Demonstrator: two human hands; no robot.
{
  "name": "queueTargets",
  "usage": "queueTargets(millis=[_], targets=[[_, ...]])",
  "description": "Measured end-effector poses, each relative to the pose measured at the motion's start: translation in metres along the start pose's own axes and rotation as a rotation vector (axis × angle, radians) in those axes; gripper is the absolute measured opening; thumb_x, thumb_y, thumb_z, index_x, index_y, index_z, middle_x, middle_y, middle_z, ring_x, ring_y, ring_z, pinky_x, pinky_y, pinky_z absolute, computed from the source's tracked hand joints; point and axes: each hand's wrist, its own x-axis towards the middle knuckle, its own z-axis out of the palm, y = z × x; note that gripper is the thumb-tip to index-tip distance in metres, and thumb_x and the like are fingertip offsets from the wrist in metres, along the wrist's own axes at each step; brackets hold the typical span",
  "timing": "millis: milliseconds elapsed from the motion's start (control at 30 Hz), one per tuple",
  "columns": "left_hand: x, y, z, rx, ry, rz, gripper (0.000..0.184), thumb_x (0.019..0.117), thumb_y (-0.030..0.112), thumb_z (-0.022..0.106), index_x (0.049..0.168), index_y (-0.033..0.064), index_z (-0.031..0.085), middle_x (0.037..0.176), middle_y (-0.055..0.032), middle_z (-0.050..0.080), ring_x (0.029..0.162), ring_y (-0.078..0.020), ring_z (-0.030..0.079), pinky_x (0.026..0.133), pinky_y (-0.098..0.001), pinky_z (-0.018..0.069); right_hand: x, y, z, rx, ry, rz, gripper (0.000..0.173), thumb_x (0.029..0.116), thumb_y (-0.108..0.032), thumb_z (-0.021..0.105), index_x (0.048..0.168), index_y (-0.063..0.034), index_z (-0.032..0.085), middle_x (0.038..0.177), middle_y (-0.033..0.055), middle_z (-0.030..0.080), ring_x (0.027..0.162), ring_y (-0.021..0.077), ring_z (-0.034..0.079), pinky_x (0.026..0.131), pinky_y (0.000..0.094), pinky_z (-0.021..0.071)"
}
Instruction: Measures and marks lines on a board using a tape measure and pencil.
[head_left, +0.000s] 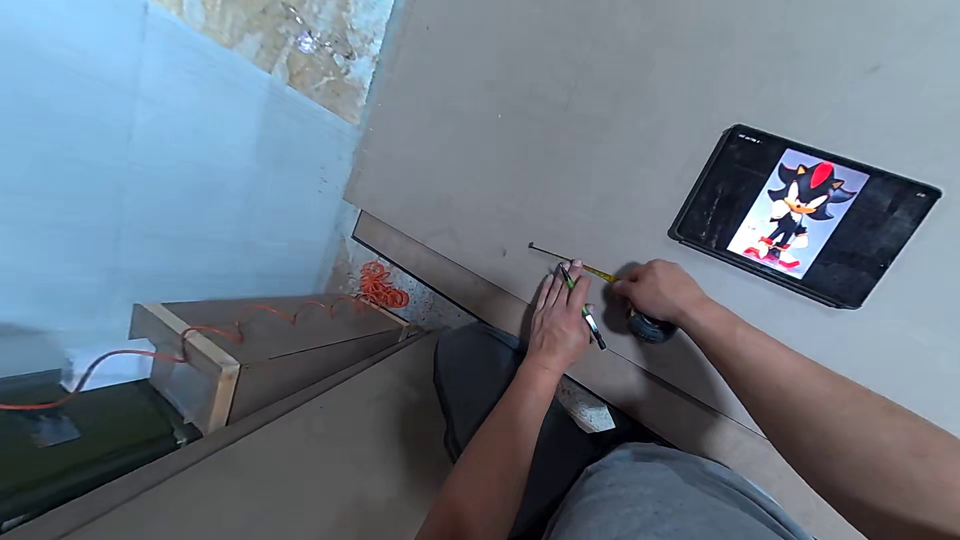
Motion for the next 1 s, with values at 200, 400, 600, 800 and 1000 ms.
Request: queueTargets(millis=[200,400,600,800,1000], targets=[[0.021,-0.022,0.001,-0.007,-0.023,-0.062,0.047,0.1072,0.029,0.051,0.152,0.0151,0.048,0.166,0.0012,0.037,0.156,-0.0150,0.026,0.130,-0.0413,0.0166,0.008,-0.014,-0.004,-0.092,-0.032,0.068,0.059,0.1020,-0.060,0.047,0.078,-0.0117,0.071,0.083,0.0118,0.071,0.084,0.0328,0.069,0.070,0.0596,0.0523],[0.021,-0.018,0.006,-0.037,0.003,-0.083,0.049,0.1062,0.027,0.053,0.153,0.0158,0.047,0.166,0.0015,0.036,0.156,-0.0145,0.026,0.131,-0.0425,0.0170,-0.001,-0.001,0.001,-0.109,-0.011,0.060,0.066,0.1008,-0.067,0.043,0.076,-0.0109,0.068,0.080,0.0125,0.069,0.081,0.0326,0.069,0.068,0.0578,0.0530],[0.018,-0.007,0.001,-0.017,-0.055,-0.063,0.048,0.1049,0.027,0.056,0.151,0.0153,0.049,0.166,0.0002,0.037,0.156,-0.0175,0.028,0.129,-0.0424,0.0207,-0.022,0.022,0.006,-0.071,0.012,-0.072,0.052,0.1041,-0.057,0.047,0.092,-0.0128,0.071,0.086,0.0113,0.069,0.086,0.0313,0.069,0.072,0.0568,0.0548],[-0.015,0.056,0.012,-0.110,-0.085,0.184,0.045,0.1029,0.026,0.059,0.145,0.0112,0.056,0.163,-0.0034,0.042,0.154,-0.0185,0.032,0.128,-0.0450,0.0264,-0.101,0.129,0.023,0.022,0.255,-0.260,0.025,0.1066,-0.033,0.054,0.120,-0.0194,0.070,0.090,0.0043,0.073,0.081,0.0226,0.072,0.074,0.0501,0.0597],[-0.024,0.075,0.026,-0.120,-0.072,0.201,0.046,0.1045,0.029,0.056,0.147,0.0103,0.054,0.164,-0.0049,0.040,0.155,-0.0200,0.029,0.129,-0.0454,0.0227,-0.182,0.259,0.017,-0.064,0.682,-0.175,0.024,0.1049,-0.020,0.055,0.117,-0.0104,0.072,0.106,0.0075,0.074,0.102,0.0263,0.071,0.096,0.0520,0.0553]])
